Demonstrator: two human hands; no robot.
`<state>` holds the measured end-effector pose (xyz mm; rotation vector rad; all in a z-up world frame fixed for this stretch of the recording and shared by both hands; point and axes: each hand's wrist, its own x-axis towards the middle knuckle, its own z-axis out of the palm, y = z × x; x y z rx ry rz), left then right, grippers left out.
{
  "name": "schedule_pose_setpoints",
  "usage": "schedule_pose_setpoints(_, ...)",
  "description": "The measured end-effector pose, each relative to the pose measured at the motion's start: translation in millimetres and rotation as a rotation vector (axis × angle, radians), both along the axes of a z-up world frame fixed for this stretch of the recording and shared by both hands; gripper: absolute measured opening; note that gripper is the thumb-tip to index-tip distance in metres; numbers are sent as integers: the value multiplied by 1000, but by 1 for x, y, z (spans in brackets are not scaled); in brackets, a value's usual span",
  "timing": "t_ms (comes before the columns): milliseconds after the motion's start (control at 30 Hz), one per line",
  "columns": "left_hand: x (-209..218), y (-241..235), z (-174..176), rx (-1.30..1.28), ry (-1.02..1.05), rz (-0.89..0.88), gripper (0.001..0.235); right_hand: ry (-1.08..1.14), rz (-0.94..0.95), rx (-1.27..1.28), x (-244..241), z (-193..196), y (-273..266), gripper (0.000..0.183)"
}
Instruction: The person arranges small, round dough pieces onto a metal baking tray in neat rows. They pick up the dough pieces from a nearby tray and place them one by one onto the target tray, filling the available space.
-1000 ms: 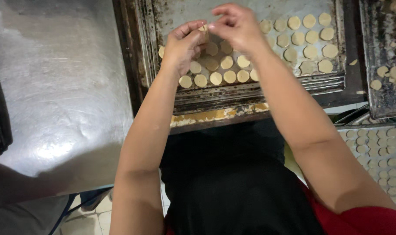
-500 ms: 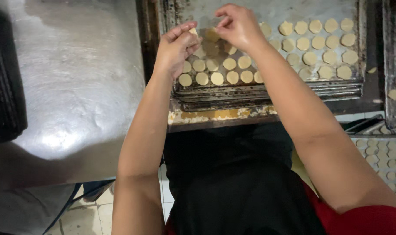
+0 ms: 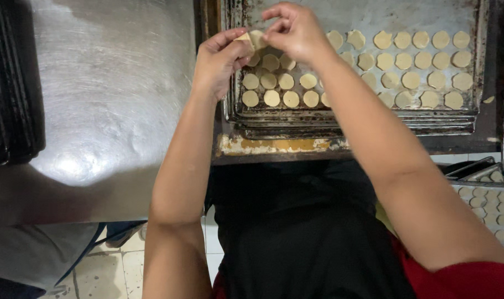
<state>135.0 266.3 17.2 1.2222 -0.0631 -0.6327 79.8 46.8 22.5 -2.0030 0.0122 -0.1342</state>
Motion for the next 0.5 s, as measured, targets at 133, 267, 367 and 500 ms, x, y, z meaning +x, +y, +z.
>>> schedule_pose_setpoints(133,3,5,3,-1,-1,-3,31,-13,-153,-281,5,0,4,38)
schedule_pose_setpoints(267,2,7,6,45,-3,34,32,51,47,334,11,3,23,30)
schedule_pose_setpoints(367,6,15,7,-5,-36,51,31,17,54,224,16,13,27,30)
schedule_pose_setpoints(500,11,23,2,-60,-17,58,29,-5,83,154,20,7,35,36)
